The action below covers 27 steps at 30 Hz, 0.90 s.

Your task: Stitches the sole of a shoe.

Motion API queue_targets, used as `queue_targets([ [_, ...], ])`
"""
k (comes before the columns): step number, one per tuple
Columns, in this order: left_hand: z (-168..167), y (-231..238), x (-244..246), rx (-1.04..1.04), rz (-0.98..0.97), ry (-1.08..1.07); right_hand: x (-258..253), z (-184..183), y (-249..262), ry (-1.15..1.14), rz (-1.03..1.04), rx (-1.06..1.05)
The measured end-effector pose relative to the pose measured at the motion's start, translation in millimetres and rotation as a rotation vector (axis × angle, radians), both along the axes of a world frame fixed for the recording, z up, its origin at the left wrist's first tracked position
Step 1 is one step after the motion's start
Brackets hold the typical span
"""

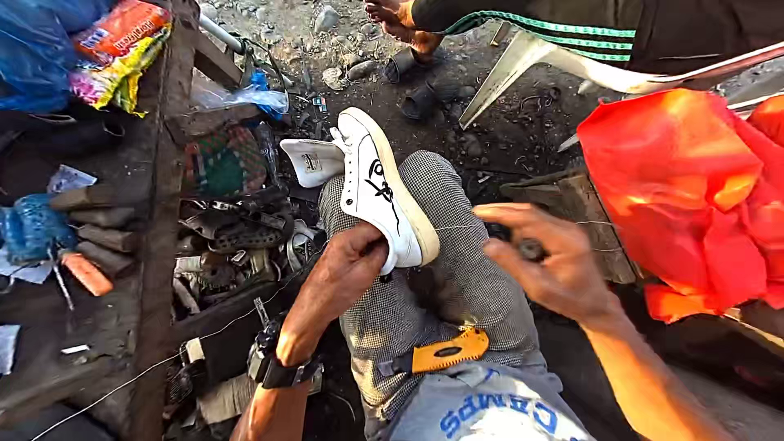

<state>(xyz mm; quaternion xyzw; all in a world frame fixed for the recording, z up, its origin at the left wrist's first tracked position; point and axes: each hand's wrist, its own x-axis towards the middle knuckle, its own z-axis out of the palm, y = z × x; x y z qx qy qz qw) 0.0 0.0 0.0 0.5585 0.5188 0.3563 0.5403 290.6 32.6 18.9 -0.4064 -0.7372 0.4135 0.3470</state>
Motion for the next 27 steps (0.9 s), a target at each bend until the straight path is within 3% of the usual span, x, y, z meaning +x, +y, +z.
queue_targets([
  [2, -1, 0, -1, 0.012, 0.004, -0.016, -25, -21, 4, 0.048, 0.093, -0.119],
  [6, -5, -1, -1, 0.024, 0.042, -0.061, -30, -26, 11, 0.061, 0.156, -0.233],
  [16, -25, -3, 17, 0.223, 0.252, 0.076, -45, -36, 5, 0.171, 0.044, -0.203],
  [23, 7, -5, -17, -0.089, -0.101, -0.014, -36, -28, 2, -0.135, 0.13, -0.153],
  [27, 13, -9, 22, -0.145, 0.122, 0.043, -45, -30, 3, -0.08, 0.092, -0.113],
])
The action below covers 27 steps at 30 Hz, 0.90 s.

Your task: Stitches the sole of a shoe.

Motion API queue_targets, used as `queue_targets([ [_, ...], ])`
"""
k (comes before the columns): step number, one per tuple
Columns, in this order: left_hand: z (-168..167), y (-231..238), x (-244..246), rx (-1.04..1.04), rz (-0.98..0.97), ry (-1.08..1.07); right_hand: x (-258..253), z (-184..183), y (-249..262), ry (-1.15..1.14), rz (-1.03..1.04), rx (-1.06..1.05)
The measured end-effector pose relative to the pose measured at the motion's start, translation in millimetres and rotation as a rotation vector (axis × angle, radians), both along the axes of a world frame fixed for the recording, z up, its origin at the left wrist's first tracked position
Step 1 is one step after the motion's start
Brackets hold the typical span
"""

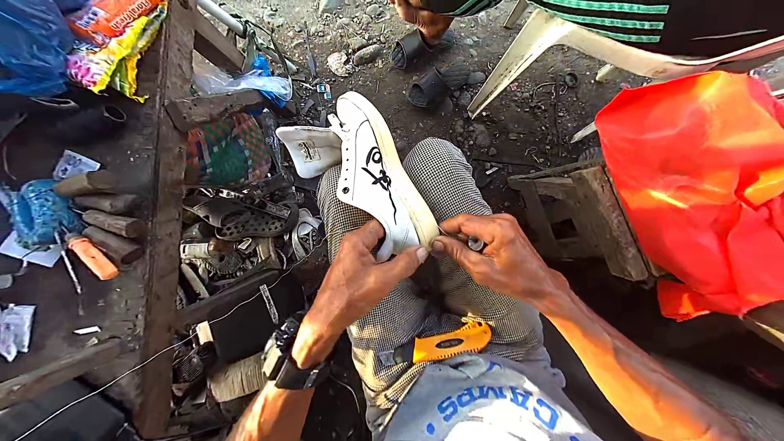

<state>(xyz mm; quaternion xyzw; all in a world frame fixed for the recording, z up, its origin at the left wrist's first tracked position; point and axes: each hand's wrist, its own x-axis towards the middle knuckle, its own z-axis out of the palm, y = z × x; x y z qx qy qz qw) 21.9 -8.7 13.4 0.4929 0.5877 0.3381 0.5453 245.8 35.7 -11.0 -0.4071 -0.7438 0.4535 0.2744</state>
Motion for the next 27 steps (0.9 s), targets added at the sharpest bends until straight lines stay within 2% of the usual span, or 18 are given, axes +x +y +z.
queue_targets([
  [4, -5, 4, 28, 0.031, 0.3, -0.12, -5, 4, 7, 0.008, -0.041, 0.003],
  [6, -8, 5, 35, 0.051, 0.367, -0.167, -1, 10, 12, -0.081, -0.006, -0.014],
  [10, -8, 6, 38, 0.059, 0.374, -0.214, 28, 28, 29, -0.223, 0.006, -0.103],
  [14, -9, 5, 37, 0.064, 0.375, -0.226, 52, 41, 41, -0.205, 0.026, -0.056],
  [18, -9, 5, 38, 0.065, 0.375, -0.238, 28, 35, 33, -0.03, 0.165, -0.05],
  [22, -11, 4, 38, 0.074, 0.386, -0.247, 11, 23, 31, -0.069, 0.139, 0.081],
  [27, -12, 3, 38, 0.076, 0.395, -0.256, 10, 24, 34, -0.074, 0.14, 0.07],
])
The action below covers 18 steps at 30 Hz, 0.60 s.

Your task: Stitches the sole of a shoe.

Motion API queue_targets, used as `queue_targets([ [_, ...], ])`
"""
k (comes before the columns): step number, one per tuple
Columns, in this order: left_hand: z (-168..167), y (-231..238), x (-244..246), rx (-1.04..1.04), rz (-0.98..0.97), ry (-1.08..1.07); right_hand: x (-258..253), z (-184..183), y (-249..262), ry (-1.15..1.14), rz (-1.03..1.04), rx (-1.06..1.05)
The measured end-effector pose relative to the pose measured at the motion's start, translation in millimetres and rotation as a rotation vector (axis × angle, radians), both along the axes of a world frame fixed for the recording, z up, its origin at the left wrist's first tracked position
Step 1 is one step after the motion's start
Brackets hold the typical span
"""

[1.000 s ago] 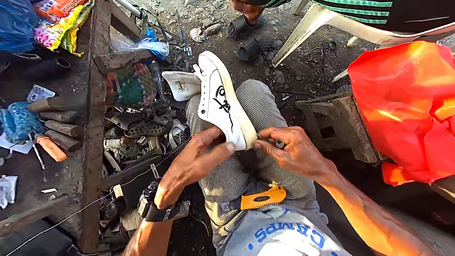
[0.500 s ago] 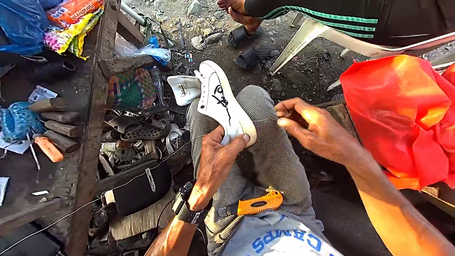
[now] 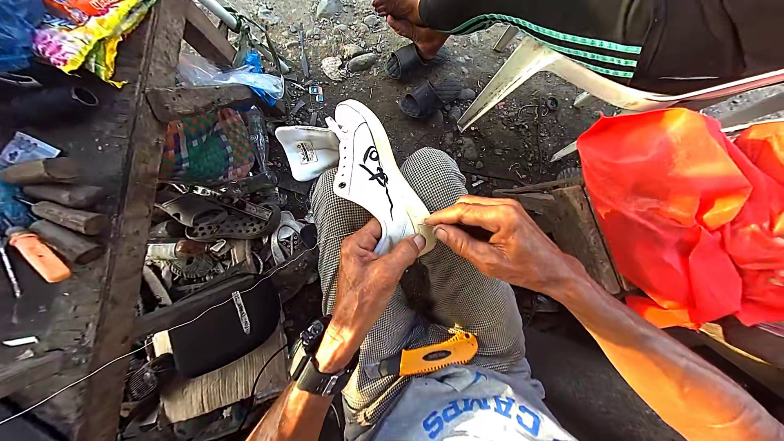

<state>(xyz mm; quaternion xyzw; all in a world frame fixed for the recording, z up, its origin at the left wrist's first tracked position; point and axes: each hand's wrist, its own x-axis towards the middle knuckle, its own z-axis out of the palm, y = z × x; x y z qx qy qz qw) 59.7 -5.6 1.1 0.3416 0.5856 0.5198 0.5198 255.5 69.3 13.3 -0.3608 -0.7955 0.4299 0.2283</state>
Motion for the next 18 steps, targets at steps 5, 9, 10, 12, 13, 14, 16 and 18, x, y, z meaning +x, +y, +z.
queue_targets([
  [5, -1, 0, 0, 0.004, 0.001, -0.005, 0, 2, 3, -0.011, 0.008, -0.035],
  [9, -1, 0, 1, 0.009, 0.004, -0.004, 0, 4, 5, -0.064, 0.031, 0.008],
  [10, -1, -1, 1, 0.01, -0.003, 0.0, 0, 5, 5, -0.101, 0.046, 0.063],
  [12, -2, -1, 1, 0.012, -0.006, 0.003, -2, 10, 7, -0.188, 0.095, 0.208],
  [13, -2, -1, 1, 0.011, -0.006, 0.004, -3, 13, 9, -0.224, 0.126, 0.279],
  [14, -2, -1, 1, 0.009, -0.004, 0.004, -5, 15, 11, -0.26, 0.159, 0.342],
  [16, -2, -1, 2, 0.007, -0.001, -0.003, -8, 21, 15, -0.329, 0.225, 0.425],
  [18, -2, -1, 3, 0.0, 0.013, -0.014, -11, 25, 20, -0.362, 0.283, 0.452],
])
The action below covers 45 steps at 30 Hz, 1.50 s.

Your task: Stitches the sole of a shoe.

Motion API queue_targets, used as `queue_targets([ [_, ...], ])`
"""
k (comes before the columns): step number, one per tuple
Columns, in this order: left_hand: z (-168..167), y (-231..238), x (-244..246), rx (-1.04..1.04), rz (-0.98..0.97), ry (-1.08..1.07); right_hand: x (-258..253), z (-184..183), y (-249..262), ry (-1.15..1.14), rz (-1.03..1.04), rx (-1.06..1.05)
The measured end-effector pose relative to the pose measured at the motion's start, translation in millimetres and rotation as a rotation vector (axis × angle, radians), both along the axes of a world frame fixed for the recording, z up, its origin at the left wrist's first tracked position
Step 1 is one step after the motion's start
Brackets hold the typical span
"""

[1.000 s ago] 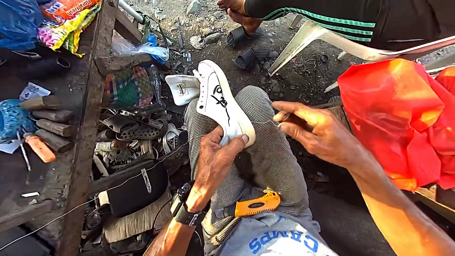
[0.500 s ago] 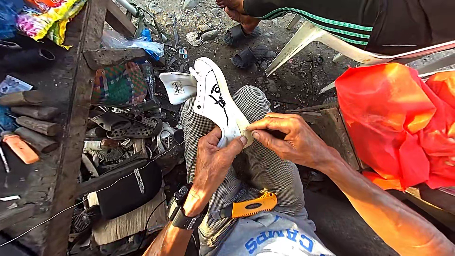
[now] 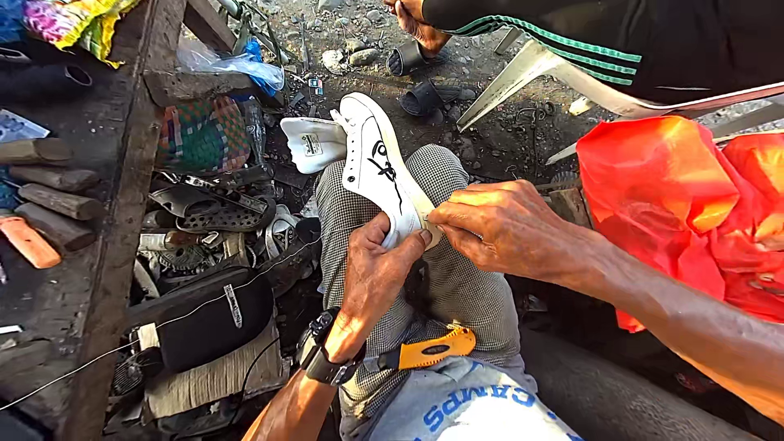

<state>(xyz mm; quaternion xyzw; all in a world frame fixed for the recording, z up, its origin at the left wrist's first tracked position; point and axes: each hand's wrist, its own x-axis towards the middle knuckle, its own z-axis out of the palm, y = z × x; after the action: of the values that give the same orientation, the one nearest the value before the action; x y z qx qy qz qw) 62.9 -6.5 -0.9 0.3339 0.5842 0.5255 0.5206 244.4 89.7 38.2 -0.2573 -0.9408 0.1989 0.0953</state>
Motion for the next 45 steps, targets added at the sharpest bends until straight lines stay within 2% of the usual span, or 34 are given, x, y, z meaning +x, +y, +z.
queue_targets([
  [7, 2, -6, 1, 0.009, -0.002, -0.018, -4, 5, 9, -0.048, 0.082, -0.039],
  [13, -1, -10, 17, 0.07, 0.221, -0.089, -10, 12, 6, -0.109, 0.084, -0.008],
  [21, -8, -6, 27, 0.087, 0.307, -0.127, -20, 20, 9, -0.23, 0.119, 0.005],
  [42, -21, -6, 28, 0.135, 0.329, -0.092, -49, 17, -1, -0.378, 0.082, 0.015],
  [45, -18, -12, 19, 0.093, 0.178, 0.001, -44, 17, -2, -0.358, 0.068, -0.074],
])
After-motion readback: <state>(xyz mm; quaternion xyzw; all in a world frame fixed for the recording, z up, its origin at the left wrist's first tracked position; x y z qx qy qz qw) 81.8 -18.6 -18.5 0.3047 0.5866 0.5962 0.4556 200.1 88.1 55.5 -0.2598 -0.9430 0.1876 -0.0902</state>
